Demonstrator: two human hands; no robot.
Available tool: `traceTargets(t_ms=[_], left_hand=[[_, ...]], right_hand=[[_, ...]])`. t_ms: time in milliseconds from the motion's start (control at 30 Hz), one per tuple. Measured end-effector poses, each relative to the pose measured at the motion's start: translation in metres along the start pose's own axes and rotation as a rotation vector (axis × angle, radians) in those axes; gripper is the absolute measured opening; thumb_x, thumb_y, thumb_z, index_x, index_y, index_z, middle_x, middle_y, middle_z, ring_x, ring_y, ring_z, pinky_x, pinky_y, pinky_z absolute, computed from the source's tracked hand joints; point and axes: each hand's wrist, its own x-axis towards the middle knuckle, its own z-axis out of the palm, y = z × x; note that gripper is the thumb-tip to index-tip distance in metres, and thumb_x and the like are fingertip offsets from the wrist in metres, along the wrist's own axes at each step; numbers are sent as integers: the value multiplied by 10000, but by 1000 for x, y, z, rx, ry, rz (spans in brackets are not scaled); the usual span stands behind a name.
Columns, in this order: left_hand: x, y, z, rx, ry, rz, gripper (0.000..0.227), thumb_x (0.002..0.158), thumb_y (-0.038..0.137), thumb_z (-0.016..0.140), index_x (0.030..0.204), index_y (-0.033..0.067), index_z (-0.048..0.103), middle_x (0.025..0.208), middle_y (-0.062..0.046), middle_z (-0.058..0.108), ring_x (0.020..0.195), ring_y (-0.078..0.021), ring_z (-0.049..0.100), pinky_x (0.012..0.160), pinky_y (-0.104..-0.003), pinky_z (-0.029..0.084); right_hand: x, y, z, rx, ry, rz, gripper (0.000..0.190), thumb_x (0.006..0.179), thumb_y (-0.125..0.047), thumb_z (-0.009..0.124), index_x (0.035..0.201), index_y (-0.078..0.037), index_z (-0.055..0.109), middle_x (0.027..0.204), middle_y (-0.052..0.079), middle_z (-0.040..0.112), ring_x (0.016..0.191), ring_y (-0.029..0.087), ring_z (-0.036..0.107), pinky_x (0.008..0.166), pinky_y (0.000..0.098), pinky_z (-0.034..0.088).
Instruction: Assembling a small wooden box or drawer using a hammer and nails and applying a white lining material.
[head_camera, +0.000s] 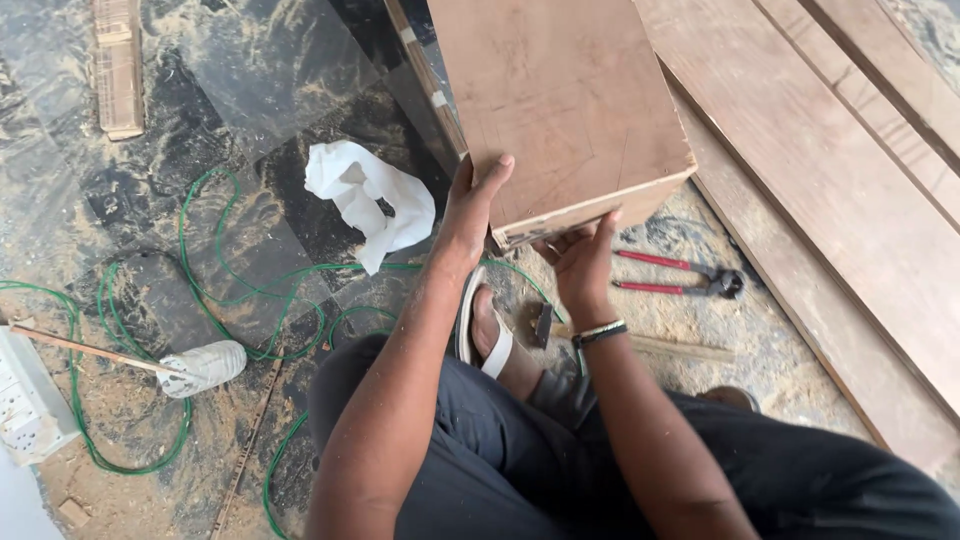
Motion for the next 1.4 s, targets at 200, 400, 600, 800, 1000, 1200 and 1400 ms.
traceTargets(t_ms=[200, 400, 600, 800, 1000, 1200, 1400], left_hand=[[-16, 35, 3, 55, 44, -58, 880, 772, 454, 780, 1443, -27, 477, 1284, -237, 633, 1220, -349, 648, 984, -440, 571], [-5, 0, -32, 99, 103, -66, 968, 803, 439, 782, 1532, -4, 325, 1415, -238, 532, 1293, -328, 582, 1024, -436, 532], [-12, 3, -28, 117, 122, -88, 999, 771, 480, 767, 1536, 11, 329, 1409, -249, 545, 1289, -345, 590, 1026, -440, 528], [-8, -13, -27, 99, 134, 9, 953, 834, 548, 736, 1531, -4, 393, 1464, -224, 518, 1360, -318, 517, 1103, -429, 443], [-19, -17, -14, 64, 57, 114, 962, 860, 618, 694, 1541, 5, 401, 1535, -261, 501, 1419, -360, 479, 1163, -474, 391], [-35, 5, 2, 296, 85, 104, 1098, 837, 811, 440, 1635, 101, 185, 1660, -225, 232, 1526, -388, 282, 1183, -571, 253], [-36, 17, -17, 367, 34, 43, 1083, 830, 708, 637, 1556, -19, 291, 1524, -284, 429, 1447, -367, 430, 1195, -511, 353]], right_hand=[[-11, -35, -60, -481, 443, 48, 427, 1075, -457, 546, 757, -175, 502, 646, 25, 510, 635, 205, 628, 613, 405, 598], [-38, -92, -31, -199, 477, -322, 323, 1069, -344, 536, 825, -136, 582, 731, 21, 629, 699, 139, 663, 606, 276, 558], [-35, -96, -4, -959, 68, -262, 451, 1069, -408, 542, 1256, -13, 655, 1140, 185, 654, 968, 248, 576, 815, 396, 521], [-19, -115, -7, -1002, 2, -184, 472, 1058, -409, 516, 1335, -38, 606, 1333, 182, 643, 1251, 257, 586, 1065, 406, 464], [8, -122, -21, -729, 8, -193, 515, 1087, -431, 416, 1276, 23, 572, 1241, 157, 627, 1166, 253, 614, 1068, 424, 503], [6, -113, -22, -641, -10, -209, 433, 1097, -384, 405, 1202, -1, 578, 1071, 43, 556, 1011, 161, 514, 983, 364, 448], [-22, -118, 14, -824, -87, -342, 416, 1111, -385, 372, 1020, -49, 600, 915, 7, 539, 907, 139, 483, 862, 318, 411]])
